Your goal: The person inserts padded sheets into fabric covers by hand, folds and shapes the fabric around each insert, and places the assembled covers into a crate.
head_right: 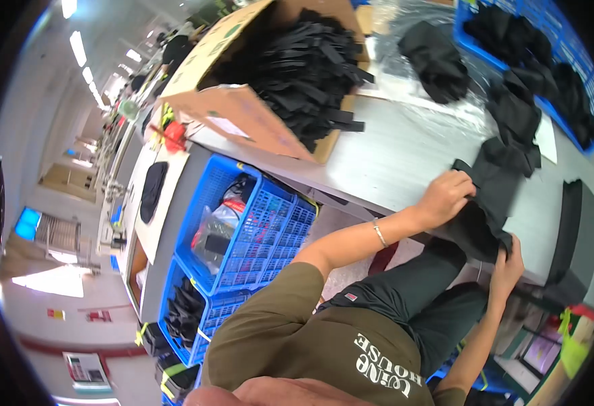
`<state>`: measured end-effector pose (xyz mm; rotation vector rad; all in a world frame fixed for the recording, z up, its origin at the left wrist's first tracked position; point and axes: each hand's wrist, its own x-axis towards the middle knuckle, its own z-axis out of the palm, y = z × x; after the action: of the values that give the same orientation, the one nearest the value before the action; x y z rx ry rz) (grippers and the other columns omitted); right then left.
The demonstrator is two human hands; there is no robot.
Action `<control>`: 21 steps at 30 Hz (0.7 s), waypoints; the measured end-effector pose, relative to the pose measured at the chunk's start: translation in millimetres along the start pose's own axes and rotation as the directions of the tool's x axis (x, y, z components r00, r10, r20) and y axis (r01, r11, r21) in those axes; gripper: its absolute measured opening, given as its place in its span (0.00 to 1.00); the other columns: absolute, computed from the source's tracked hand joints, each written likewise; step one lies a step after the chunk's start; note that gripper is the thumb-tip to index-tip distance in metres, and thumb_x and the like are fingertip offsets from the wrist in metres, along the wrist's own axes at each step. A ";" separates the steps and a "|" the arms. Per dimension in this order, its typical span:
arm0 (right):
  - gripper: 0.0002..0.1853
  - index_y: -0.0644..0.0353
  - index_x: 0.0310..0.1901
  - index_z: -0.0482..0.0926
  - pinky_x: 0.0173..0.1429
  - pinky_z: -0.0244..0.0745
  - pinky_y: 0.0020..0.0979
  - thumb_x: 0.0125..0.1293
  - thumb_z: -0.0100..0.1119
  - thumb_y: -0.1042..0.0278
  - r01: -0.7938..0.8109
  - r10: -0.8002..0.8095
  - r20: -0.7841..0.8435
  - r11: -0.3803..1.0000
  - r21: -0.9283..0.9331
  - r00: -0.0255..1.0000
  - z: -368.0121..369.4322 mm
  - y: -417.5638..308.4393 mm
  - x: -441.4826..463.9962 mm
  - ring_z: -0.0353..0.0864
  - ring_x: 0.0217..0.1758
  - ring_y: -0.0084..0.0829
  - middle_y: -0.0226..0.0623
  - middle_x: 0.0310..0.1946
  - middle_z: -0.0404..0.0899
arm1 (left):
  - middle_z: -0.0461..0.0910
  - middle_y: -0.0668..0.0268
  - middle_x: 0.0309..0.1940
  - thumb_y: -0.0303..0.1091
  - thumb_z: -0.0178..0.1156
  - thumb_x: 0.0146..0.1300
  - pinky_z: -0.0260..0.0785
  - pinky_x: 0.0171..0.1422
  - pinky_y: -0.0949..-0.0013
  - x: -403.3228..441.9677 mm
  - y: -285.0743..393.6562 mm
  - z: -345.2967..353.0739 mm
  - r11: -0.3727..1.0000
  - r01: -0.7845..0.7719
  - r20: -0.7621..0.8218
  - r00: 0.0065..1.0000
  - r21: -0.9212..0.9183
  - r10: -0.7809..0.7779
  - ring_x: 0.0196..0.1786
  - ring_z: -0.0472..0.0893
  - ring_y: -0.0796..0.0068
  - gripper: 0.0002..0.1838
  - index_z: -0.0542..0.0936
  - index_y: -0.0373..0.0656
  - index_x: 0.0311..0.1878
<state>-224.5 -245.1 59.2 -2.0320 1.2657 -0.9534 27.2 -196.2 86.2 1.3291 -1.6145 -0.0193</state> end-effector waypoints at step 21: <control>0.21 0.62 0.54 0.80 0.61 0.74 0.41 0.63 0.66 0.59 -0.045 -0.297 -0.286 0.618 -0.785 0.911 -143.1 50.3 74.6 0.78 0.60 0.46 0.46 0.56 0.80 | 0.74 0.59 0.58 0.28 0.66 0.62 0.74 0.47 0.67 -46.0 59.8 -21.6 0.787 0.566 -0.063 0.801 -0.247 -0.596 0.49 0.78 0.68 0.28 0.71 0.39 0.65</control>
<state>-342.5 -345.6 126.5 -2.7079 2.0567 -1.0085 -6.5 -126.8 100.2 1.5692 -0.9950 -0.4608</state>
